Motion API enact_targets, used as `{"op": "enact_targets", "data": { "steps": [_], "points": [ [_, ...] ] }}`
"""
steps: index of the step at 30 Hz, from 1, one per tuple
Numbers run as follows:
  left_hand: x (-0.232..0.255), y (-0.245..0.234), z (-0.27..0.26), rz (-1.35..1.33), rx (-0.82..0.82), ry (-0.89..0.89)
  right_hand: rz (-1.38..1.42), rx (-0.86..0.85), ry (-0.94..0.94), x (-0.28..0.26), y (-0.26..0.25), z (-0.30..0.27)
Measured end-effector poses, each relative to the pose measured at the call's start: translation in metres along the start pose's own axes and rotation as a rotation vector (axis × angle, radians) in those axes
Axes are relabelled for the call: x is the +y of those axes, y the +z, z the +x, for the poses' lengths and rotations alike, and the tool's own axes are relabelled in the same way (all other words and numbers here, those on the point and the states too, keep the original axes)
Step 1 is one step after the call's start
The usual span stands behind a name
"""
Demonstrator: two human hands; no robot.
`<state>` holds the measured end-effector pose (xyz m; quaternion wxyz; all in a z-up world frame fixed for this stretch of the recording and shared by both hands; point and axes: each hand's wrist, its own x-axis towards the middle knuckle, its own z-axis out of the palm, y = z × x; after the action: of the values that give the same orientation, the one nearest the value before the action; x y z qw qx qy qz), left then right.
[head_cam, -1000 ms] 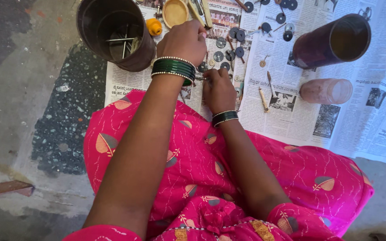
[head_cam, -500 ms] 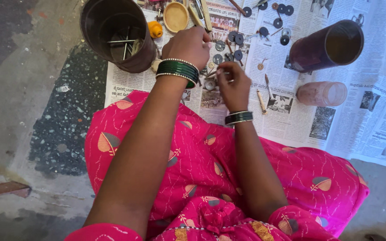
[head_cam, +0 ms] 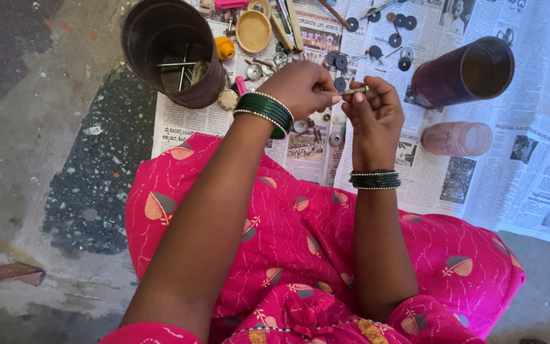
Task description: The person sits on the floor and assembles small metal and wooden components using a wooden stick and a pink-handled tool. They repeatedly pick up parts, apply a substance from a jar, and place items into a metal can.
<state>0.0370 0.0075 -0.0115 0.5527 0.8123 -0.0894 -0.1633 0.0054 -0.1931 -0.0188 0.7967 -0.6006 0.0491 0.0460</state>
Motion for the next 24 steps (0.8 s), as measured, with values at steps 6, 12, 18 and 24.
{"op": "enact_targets", "data": {
  "steps": [6,12,18,24],
  "points": [
    [0.003,-0.002,-0.002,0.182,0.172,0.043,-0.216,0.016,0.034,0.008,-0.003,-0.001],
    [0.008,-0.006,-0.006,0.220,0.244,-0.068,-0.306,0.018,0.019,0.018,-0.002,0.001],
    [0.015,-0.013,-0.011,0.255,0.203,-0.172,-0.312,0.017,0.027,0.015,-0.004,0.000],
    [0.015,-0.012,-0.013,0.296,0.172,-0.185,-0.333,0.037,0.056,0.010,-0.006,0.001]
  ]
}}
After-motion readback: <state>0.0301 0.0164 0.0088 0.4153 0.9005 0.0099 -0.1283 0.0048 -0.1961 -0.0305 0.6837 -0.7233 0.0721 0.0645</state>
